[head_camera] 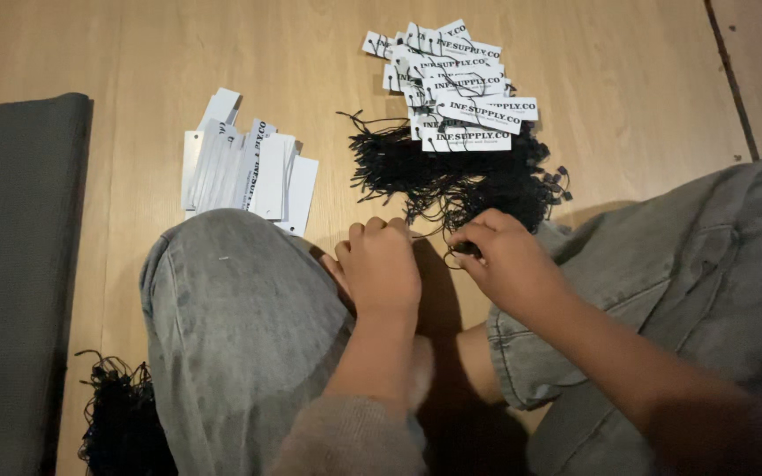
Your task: The person sits on the floor and repeatedly picks up white rectangular tags and black strings. They thread the string through the hole in the tag and tie a knot to secure it, placing the finished items into a pile.
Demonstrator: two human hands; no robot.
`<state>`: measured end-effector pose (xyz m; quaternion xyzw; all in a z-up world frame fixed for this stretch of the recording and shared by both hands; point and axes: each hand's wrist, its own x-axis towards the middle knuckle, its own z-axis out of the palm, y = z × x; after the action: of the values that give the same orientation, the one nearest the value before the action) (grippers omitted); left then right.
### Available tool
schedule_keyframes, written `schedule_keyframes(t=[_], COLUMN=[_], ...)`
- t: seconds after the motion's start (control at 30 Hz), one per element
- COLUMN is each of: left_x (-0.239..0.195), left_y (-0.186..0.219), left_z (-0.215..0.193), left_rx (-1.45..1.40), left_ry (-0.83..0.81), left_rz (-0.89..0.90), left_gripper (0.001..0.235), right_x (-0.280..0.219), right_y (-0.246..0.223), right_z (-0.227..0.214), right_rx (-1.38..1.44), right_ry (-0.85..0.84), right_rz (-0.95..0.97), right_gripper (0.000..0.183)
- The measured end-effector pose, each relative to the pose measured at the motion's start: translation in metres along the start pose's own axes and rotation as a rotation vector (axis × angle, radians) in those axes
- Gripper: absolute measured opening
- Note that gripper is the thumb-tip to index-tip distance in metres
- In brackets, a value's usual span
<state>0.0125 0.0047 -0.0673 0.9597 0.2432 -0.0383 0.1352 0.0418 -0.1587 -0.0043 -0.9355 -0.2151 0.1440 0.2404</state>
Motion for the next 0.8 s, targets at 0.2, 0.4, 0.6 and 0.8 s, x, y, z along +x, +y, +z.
schedule_keyframes(t=[0.2,0.4,0.6,0.8], left_x=[0.002,-0.005,-0.021,0.001], left_y=[0.003,0.008,0.033,0.017], left_z=[0.002,-0.022,-0.057,-0.044], left_rx=[-0.031,-0.139,-0.419,-0.75], left_ry=[0.061,-0.127,-0.154,-0.337], left_rz=[0.404,0.051,-0.145,0.018], left_gripper=[0.029,0.027,0.027,0.015], right_x=[-0.005,-0.004,-0.004,-0.003], right_y=[-0.004,-0.008,-0.006,-0.008], right_z=[-0.003,-0.009,-0.005,-0.006], right_rx=[0.029,0.077,0.089,0.191], right_ry=[0.084,0.064,0.092,0.123], right_rz=[-0.043,-0.021,0.017,-0.047], right_gripper=[0.027,0.027,0.026,0.029])
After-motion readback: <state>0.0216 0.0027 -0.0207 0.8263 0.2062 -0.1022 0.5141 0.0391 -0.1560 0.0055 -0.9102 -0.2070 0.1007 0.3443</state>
